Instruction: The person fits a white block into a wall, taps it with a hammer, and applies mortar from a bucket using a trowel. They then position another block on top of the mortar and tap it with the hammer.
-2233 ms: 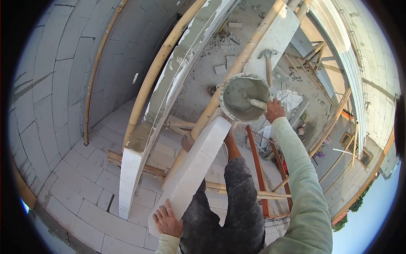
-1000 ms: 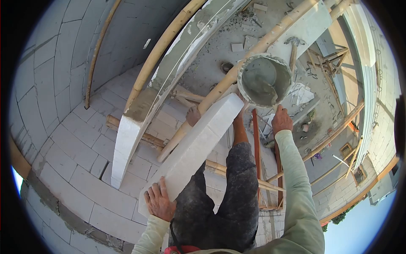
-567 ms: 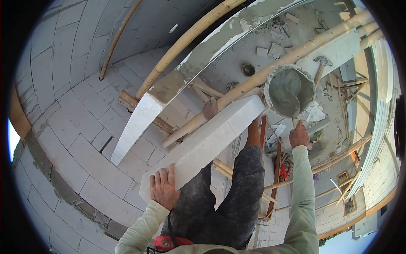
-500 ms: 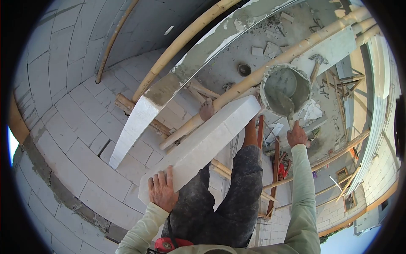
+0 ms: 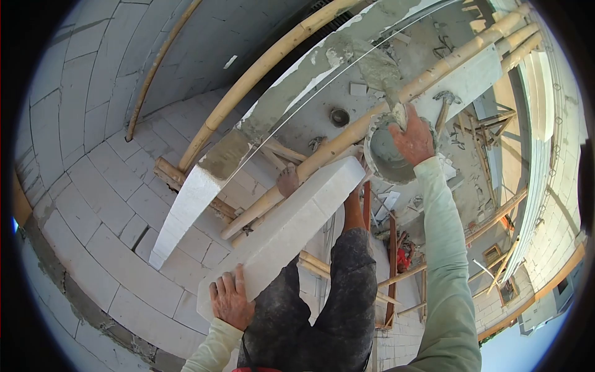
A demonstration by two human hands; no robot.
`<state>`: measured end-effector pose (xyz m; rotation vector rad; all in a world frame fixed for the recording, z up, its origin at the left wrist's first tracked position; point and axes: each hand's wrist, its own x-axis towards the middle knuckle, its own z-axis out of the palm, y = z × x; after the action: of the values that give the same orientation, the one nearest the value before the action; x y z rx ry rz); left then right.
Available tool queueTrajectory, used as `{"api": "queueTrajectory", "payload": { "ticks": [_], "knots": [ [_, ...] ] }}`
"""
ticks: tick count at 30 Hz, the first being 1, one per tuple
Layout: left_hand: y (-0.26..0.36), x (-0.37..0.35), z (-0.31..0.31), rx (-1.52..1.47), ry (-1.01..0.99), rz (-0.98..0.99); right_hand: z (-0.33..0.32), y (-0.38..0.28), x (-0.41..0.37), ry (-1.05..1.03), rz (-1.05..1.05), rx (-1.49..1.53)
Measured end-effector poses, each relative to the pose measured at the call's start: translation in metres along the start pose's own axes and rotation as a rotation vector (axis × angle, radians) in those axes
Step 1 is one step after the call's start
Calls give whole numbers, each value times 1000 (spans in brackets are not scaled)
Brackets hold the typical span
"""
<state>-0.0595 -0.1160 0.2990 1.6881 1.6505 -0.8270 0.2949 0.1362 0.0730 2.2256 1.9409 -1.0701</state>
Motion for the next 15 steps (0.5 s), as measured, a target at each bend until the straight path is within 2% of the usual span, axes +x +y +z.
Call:
{"api": "queueTrajectory", "payload": {
  "ticks": [3,6,11,15],
  "knots": [
    [0,-1,-1,1,1,-5,0,-16,54,-37,-8,-32],
    [0,0,-1,-15,-2,-10,-2,-30,80,-33,-77,-215],
    [-4,-2,2,-38,-60,-30,15,-21,90,-117,-146,-294],
    [-7,-4,5,-25,-48,-25,29,-29,71,-105,-135,-271]
  ]
}}
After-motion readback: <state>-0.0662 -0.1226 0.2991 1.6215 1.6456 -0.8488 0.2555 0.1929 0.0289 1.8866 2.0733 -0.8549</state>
